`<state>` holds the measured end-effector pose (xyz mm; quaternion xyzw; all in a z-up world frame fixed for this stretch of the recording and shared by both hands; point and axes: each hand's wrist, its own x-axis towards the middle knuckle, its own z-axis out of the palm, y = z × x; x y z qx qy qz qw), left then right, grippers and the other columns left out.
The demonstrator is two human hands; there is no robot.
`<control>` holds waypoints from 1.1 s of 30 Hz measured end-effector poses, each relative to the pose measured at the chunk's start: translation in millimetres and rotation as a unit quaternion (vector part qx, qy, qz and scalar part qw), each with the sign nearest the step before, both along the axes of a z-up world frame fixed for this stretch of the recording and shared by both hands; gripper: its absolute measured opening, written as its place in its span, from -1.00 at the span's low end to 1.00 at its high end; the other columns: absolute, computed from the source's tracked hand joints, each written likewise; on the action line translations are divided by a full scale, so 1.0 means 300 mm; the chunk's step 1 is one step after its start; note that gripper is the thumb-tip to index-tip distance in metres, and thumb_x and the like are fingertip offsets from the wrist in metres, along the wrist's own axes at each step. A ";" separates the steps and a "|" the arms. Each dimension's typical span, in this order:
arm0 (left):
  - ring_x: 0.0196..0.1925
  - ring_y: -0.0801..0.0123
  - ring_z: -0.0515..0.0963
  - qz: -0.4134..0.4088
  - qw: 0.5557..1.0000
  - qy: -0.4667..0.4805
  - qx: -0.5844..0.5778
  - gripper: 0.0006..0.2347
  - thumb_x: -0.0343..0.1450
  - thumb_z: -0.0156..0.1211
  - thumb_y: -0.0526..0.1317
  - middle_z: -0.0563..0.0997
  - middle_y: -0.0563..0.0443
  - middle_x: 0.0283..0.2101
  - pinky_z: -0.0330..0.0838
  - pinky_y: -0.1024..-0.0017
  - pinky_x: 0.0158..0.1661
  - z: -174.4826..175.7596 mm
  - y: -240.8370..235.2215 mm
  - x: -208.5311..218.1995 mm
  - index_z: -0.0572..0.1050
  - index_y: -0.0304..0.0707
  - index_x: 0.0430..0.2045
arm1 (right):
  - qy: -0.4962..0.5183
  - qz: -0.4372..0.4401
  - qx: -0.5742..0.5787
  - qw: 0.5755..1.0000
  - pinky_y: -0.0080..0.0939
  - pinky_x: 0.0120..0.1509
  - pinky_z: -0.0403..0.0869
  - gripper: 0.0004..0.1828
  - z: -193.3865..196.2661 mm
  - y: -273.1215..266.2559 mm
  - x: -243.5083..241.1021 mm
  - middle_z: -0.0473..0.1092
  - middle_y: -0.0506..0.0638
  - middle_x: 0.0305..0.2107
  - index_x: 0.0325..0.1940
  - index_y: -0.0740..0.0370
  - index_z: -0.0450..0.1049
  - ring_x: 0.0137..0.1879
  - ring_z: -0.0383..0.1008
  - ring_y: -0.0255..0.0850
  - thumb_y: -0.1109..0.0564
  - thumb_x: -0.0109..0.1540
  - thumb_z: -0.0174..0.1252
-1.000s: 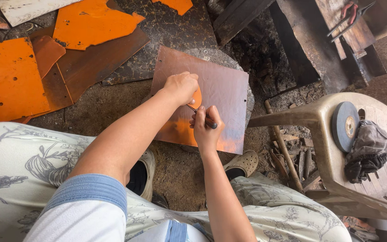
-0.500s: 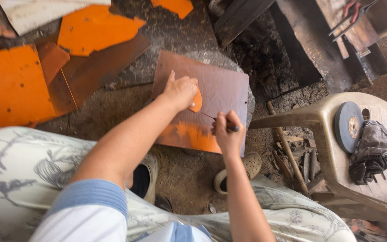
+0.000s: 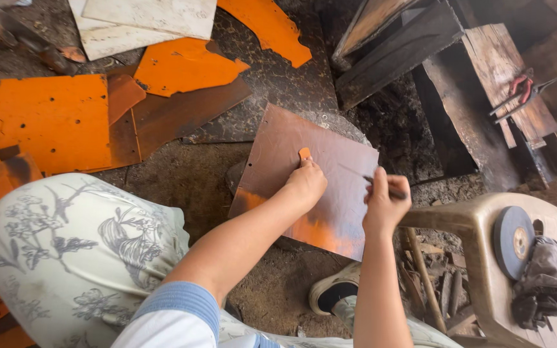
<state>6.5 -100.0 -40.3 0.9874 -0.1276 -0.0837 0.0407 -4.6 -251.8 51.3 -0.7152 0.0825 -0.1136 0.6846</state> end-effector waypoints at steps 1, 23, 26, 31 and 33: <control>0.25 -0.38 0.38 0.013 0.999 -0.016 0.029 -0.65 0.40 0.11 -0.32 0.31 -0.68 0.27 0.66 0.08 -0.16 -0.011 -0.023 -0.007 0.49 -0.65 0.03 | -0.001 0.026 -0.013 1.000 -0.39 -0.50 0.36 -0.72 0.005 0.023 0.026 0.41 -0.04 -0.56 -0.36 0.20 0.35 -0.47 0.44 -0.36 0.11 0.32 0.30; 0.29 -0.66 0.26 -0.080 0.989 0.005 0.128 -0.60 0.43 0.08 -0.28 0.32 -0.79 0.24 0.18 -0.39 0.20 0.091 -0.054 -0.067 0.44 -0.73 0.08 | 0.077 0.319 -0.235 0.915 -0.35 -0.59 0.32 -0.65 0.005 0.273 0.210 0.39 -0.08 -0.66 -0.57 0.24 0.30 -0.54 0.47 -0.40 0.15 0.23 0.27; 0.27 -0.65 0.31 -0.082 0.985 -0.017 0.149 -0.62 0.43 0.10 -0.30 0.33 -0.83 0.22 0.29 -0.33 0.16 0.091 -0.048 -0.071 0.46 -0.74 0.06 | 0.077 0.322 -0.232 0.915 -0.35 -0.58 0.32 -0.66 0.008 0.277 0.223 0.38 -0.09 -0.66 -0.56 0.24 0.31 -0.53 0.46 -0.40 0.16 0.23 0.26; 0.27 -0.58 0.31 -0.034 0.991 -0.014 0.130 -0.66 0.38 0.16 -0.31 0.34 -0.74 0.24 0.53 -0.07 0.00 0.071 -0.069 -0.087 0.51 -0.60 0.00 | 0.067 0.350 -0.227 0.906 -0.35 -0.51 0.33 -0.68 -0.005 0.269 0.239 0.37 -0.10 -0.66 -0.55 0.25 0.32 -0.52 0.41 -0.42 0.19 0.23 0.26; 0.19 -0.35 0.39 -0.024 0.996 0.024 0.087 -0.69 0.39 0.20 -0.34 0.40 -0.60 0.21 0.59 -0.02 -0.05 0.066 -0.069 -0.065 0.55 -0.57 0.00 | 0.064 0.367 -0.246 0.895 -0.35 -0.49 0.34 -0.66 -0.007 0.273 0.264 0.36 -0.11 -0.67 -0.56 0.26 0.30 -0.53 0.40 -0.43 0.19 0.23 0.27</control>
